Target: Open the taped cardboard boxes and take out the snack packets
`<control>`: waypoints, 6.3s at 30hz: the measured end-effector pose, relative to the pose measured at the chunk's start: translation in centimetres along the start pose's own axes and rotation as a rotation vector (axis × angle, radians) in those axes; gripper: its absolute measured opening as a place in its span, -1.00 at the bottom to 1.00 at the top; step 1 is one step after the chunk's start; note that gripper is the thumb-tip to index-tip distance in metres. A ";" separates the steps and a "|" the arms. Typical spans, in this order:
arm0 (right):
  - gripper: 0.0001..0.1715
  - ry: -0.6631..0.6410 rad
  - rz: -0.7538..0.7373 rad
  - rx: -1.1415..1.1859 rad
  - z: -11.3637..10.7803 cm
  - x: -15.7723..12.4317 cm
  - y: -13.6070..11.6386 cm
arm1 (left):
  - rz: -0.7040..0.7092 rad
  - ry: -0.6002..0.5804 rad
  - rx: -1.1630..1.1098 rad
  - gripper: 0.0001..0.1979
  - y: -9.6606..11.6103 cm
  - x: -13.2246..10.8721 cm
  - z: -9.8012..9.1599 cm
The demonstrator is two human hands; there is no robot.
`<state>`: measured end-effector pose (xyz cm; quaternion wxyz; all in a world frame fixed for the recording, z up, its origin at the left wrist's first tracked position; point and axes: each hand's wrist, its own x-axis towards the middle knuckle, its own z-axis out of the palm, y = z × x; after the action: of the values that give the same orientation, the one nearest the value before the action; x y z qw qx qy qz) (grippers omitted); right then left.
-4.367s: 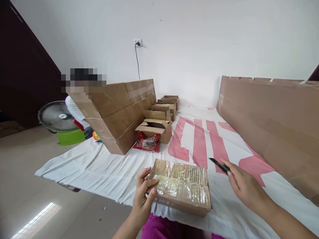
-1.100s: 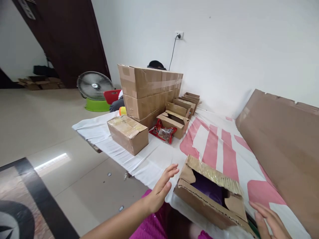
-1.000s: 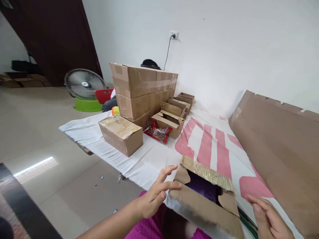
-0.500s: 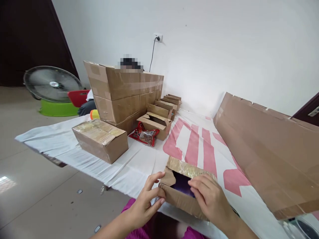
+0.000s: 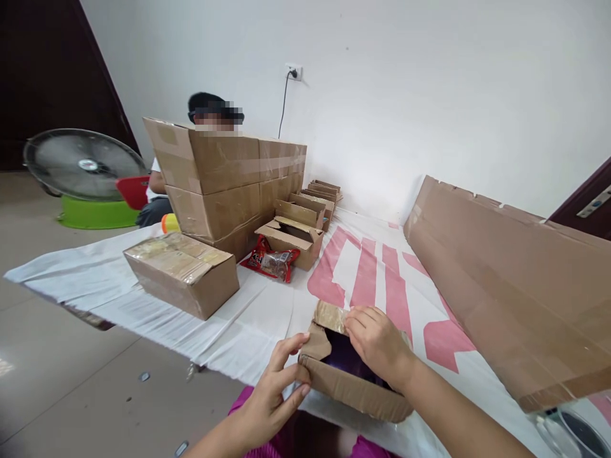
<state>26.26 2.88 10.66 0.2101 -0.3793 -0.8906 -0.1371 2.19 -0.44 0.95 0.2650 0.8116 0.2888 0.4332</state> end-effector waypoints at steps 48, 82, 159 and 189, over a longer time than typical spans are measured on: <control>-0.80 0.106 0.644 0.368 -3.1 -5.7 5.5 | -0.217 -0.084 -0.029 -0.55 -0.4 8.6 -1.6; -0.71 0.297 0.680 0.464 -5.7 -8.3 0.7 | 0.097 -0.536 0.027 -0.53 6.8 8.0 -4.5; -0.82 0.492 0.767 0.666 -6.2 -7.5 1.6 | -0.534 -0.188 -0.368 -0.76 3.0 10.7 -2.8; -0.80 0.235 0.550 0.387 -4.5 -6.2 0.0 | -0.031 -0.429 0.482 -0.62 6.1 6.6 -0.7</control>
<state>31.32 -2.77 11.64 0.4081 -0.5397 -0.7344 0.0531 6.06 0.09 9.03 0.1265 0.9193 0.3330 0.1674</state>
